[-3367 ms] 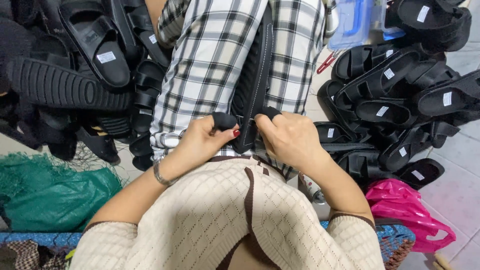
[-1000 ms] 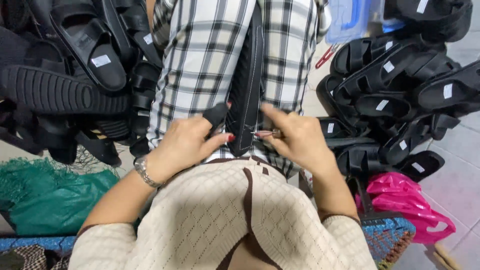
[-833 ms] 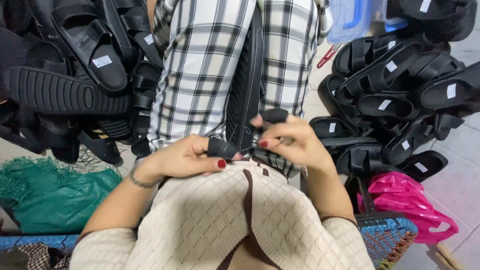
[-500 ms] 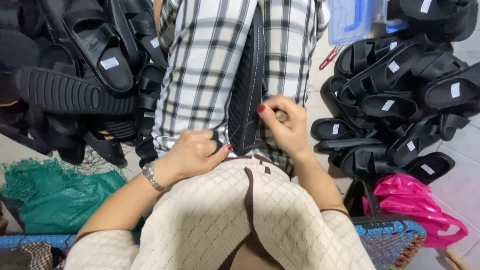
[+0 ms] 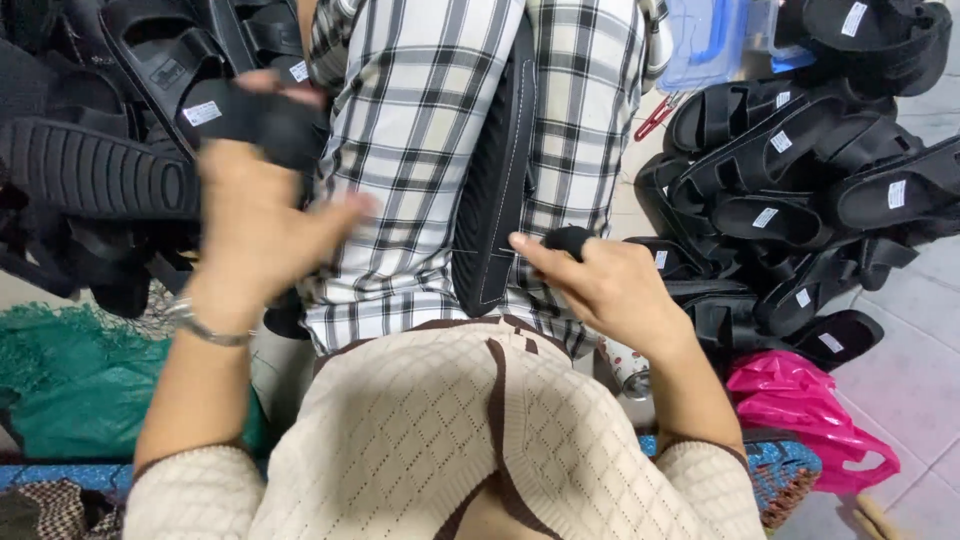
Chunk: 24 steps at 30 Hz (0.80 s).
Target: Hand-sewing the sole of a black sandal while sitting on the floor among many other shoes.
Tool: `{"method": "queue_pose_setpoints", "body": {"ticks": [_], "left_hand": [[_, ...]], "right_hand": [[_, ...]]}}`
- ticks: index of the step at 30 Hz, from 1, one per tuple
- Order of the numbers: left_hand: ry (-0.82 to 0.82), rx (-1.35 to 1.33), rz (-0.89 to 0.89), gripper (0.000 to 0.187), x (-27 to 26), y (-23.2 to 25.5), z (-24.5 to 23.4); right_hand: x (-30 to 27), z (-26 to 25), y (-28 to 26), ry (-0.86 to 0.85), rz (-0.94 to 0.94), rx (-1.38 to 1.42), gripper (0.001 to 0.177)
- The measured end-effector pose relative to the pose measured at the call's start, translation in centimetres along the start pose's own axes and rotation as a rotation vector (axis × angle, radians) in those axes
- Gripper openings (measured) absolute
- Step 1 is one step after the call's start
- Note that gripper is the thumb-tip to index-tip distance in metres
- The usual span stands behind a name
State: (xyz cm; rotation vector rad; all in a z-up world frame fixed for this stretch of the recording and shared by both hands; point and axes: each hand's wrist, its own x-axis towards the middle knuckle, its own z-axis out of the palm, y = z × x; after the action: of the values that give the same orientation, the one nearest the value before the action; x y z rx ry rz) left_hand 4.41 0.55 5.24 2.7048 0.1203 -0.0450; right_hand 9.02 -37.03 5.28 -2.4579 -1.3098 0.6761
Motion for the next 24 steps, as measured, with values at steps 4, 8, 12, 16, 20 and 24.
{"method": "queue_pose_setpoints", "body": {"ticks": [4, 8, 12, 16, 20, 24], "left_hand": [[-0.428, -0.065, 0.252, 0.128, 0.8, 5.1, 2.2], [-0.454, 0.026, 0.431, 0.148, 0.9, 5.6, 4.7], [-0.418, 0.071, 0.456, 0.152, 0.5, 5.1, 5.9], [-0.368, 0.027, 0.499, 0.15, 0.7, 5.2, 6.6], [-0.269, -0.088, 0.55, 0.141, 1.1, 5.3, 6.8], [-0.186, -0.138, 0.588, 0.142, 1.4, 4.6, 7.2]], "right_hand": [[0.9, -0.1, -0.2, 0.048, -0.03, -0.094, 0.05], [1.2, -0.8, -0.4, 0.041, -0.026, -0.065, 0.049], [1.4, -1.3, -0.7, 0.016, -0.012, -0.08, 0.054], [1.7, -2.6, -1.9, -0.039, 0.008, -0.13, 0.062], [2.3, -2.8, -2.9, -0.068, 0.025, -0.141, 0.054], [4.0, -2.8, -2.8, -0.092, -0.008, -0.06, 0.055]]}}
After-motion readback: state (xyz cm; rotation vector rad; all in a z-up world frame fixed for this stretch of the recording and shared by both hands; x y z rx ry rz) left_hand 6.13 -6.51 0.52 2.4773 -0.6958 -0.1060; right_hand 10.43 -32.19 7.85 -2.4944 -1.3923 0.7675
